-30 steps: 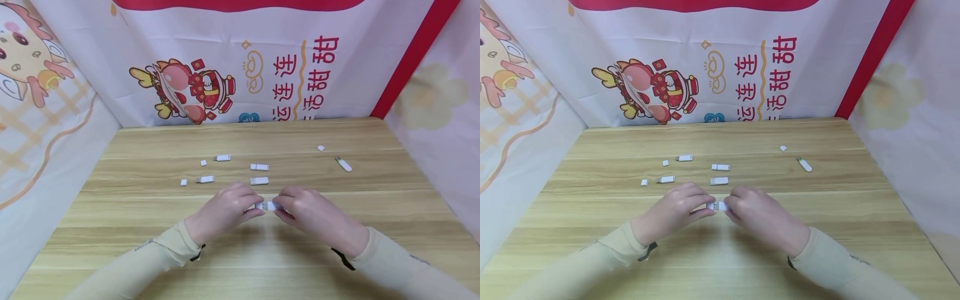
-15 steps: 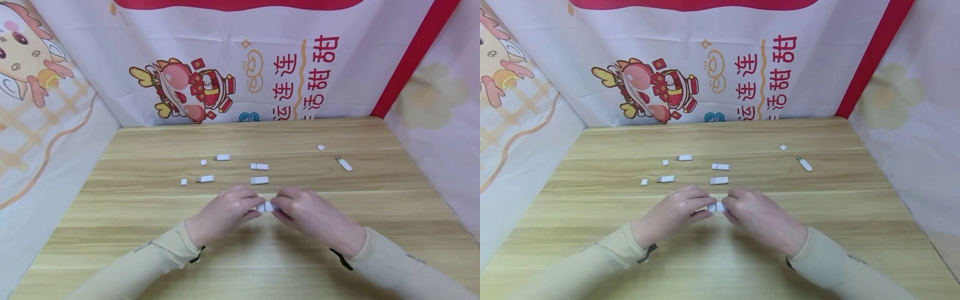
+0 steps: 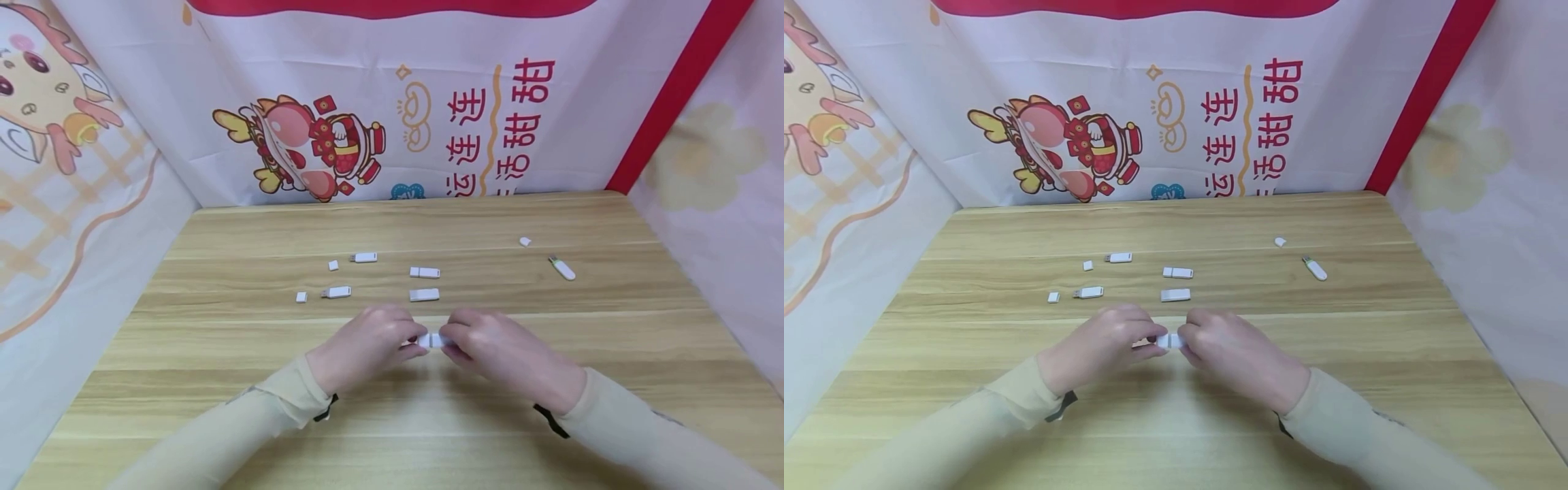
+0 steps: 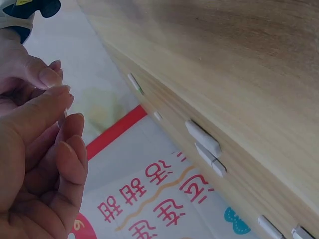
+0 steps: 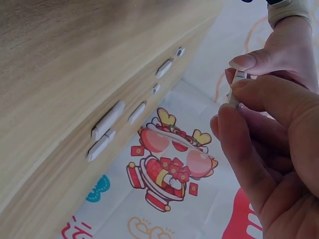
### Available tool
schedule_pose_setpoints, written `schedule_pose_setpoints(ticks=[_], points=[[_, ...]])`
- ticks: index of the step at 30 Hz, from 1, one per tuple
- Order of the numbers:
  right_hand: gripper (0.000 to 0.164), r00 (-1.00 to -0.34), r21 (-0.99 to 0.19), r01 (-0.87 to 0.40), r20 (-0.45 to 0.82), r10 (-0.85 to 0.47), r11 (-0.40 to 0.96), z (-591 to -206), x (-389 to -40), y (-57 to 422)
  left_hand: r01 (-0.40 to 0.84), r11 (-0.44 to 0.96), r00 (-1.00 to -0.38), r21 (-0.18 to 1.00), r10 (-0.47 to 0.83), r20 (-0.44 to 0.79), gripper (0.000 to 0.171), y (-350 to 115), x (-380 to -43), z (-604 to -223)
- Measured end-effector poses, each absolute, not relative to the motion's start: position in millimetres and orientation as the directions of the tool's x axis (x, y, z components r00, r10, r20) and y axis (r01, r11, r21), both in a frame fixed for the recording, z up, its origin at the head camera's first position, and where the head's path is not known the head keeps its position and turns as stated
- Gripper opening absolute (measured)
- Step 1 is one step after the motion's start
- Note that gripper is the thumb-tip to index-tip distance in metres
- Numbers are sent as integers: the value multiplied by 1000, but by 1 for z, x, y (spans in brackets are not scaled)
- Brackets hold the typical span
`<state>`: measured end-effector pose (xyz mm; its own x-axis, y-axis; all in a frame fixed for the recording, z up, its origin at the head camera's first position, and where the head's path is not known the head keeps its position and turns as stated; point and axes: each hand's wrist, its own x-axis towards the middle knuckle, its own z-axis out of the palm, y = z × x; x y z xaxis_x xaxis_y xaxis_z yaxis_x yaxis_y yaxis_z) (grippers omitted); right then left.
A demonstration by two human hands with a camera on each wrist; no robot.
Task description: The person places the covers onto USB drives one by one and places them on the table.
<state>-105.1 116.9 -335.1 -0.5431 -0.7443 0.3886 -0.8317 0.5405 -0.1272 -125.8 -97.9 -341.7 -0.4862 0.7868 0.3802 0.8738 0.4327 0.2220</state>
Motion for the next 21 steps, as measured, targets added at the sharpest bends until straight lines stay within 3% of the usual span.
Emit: schedule_pose_setpoints(ticks=[21], points=[[9, -562, -183, -827, 275, -780, 531, -347, -123, 113, 857, 465, -513, 224, 816, 269, 6, -92, -143, -353]])
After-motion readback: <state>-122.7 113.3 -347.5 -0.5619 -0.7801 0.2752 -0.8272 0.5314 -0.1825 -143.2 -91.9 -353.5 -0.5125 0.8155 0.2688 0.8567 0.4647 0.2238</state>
